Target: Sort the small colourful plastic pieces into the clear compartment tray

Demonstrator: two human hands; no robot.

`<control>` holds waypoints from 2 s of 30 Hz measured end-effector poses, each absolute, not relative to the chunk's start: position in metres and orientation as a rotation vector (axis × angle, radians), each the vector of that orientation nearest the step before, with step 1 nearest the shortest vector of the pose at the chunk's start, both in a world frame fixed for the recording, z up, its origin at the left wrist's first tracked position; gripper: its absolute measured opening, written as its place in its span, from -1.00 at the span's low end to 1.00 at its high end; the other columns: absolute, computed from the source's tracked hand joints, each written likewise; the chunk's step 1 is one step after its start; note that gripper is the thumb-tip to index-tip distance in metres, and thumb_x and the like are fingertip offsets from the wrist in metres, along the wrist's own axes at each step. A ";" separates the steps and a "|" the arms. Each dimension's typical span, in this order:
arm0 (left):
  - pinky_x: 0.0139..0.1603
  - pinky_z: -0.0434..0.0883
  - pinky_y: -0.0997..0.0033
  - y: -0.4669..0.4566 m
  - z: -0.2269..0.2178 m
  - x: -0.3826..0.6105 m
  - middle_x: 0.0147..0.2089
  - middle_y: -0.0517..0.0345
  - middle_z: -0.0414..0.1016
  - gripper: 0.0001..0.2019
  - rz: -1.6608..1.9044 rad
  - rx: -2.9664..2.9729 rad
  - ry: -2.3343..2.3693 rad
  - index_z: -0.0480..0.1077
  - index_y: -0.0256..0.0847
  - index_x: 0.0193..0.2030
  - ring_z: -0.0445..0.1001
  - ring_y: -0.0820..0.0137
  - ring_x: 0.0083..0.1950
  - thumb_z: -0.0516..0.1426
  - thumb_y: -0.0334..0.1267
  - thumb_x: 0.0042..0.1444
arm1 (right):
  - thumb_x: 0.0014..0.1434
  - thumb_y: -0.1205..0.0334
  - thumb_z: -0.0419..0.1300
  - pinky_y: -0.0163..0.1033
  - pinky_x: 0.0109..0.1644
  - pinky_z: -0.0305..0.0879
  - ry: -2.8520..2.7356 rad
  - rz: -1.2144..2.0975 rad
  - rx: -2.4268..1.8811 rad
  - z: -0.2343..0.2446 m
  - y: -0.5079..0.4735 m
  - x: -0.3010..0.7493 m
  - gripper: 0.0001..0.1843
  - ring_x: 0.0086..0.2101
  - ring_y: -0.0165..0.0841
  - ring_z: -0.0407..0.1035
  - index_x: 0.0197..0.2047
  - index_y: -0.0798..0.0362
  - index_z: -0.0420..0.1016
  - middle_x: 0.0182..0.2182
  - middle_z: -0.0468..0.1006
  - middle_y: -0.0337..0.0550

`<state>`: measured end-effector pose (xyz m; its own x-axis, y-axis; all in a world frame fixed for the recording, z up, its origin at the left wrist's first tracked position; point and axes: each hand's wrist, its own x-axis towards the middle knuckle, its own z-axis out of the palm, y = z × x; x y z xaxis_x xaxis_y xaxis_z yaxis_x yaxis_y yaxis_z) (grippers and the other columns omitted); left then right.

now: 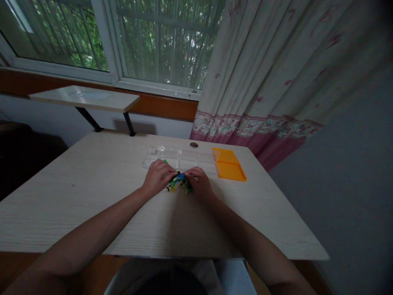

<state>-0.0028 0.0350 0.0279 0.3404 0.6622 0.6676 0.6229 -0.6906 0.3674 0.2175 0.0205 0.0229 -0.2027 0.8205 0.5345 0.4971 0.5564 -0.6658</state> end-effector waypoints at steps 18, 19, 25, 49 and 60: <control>-0.03 0.34 0.19 0.056 0.020 -0.026 -0.29 0.11 0.54 -0.80 1.523 2.073 1.453 0.50 -0.13 -0.32 0.43 0.28 -0.15 0.14 -0.10 0.20 | 0.28 0.18 0.17 -0.07 0.06 0.08 -2.385 -0.124 -1.371 0.034 0.009 0.209 -0.83 0.02 -0.20 0.24 -0.15 -0.06 0.60 0.00 0.52 -0.09; -0.02 0.34 0.19 0.056 0.020 -0.026 -0.29 0.11 0.54 -0.80 1.522 2.079 1.450 0.51 -0.13 -0.32 0.43 0.28 -0.15 0.14 -0.10 0.20 | 0.28 0.19 0.17 -0.07 0.06 0.08 -2.397 -0.140 -1.380 0.034 0.008 0.209 -0.83 0.02 -0.20 0.24 -0.14 -0.05 0.60 0.00 0.52 -0.09; -0.03 0.33 0.19 0.058 0.019 -0.026 -0.29 0.11 0.53 -0.81 1.513 2.116 1.424 0.49 -0.14 -0.31 0.43 0.29 -0.16 0.13 -0.12 0.21 | 0.31 0.26 0.11 -0.06 0.05 0.07 -2.515 -0.283 -1.346 0.035 0.006 0.205 -0.80 0.02 -0.17 0.22 -0.11 0.00 0.56 0.00 0.51 -0.04; 0.07 0.31 0.06 0.067 0.010 -0.030 -0.15 0.07 0.57 -0.82 1.476 2.262 1.580 0.59 -0.10 -0.31 0.40 0.21 -0.04 0.18 -0.13 0.18 | 0.23 0.27 0.22 -0.08 0.07 0.11 -2.261 0.076 -1.303 0.030 0.011 0.206 -0.88 -0.04 -0.24 0.32 -0.25 -0.02 0.62 -0.13 0.60 -0.14; 0.06 0.33 0.08 0.068 0.009 -0.030 -0.13 0.07 0.56 -0.81 1.425 2.299 1.587 0.60 -0.11 -0.25 0.40 0.21 -0.04 0.16 -0.15 0.19 | 0.19 0.28 0.24 -0.15 0.01 0.23 -2.014 0.286 -1.256 0.026 0.020 0.211 -0.89 -0.17 -0.28 0.38 -0.30 0.02 0.63 -0.29 0.60 -0.13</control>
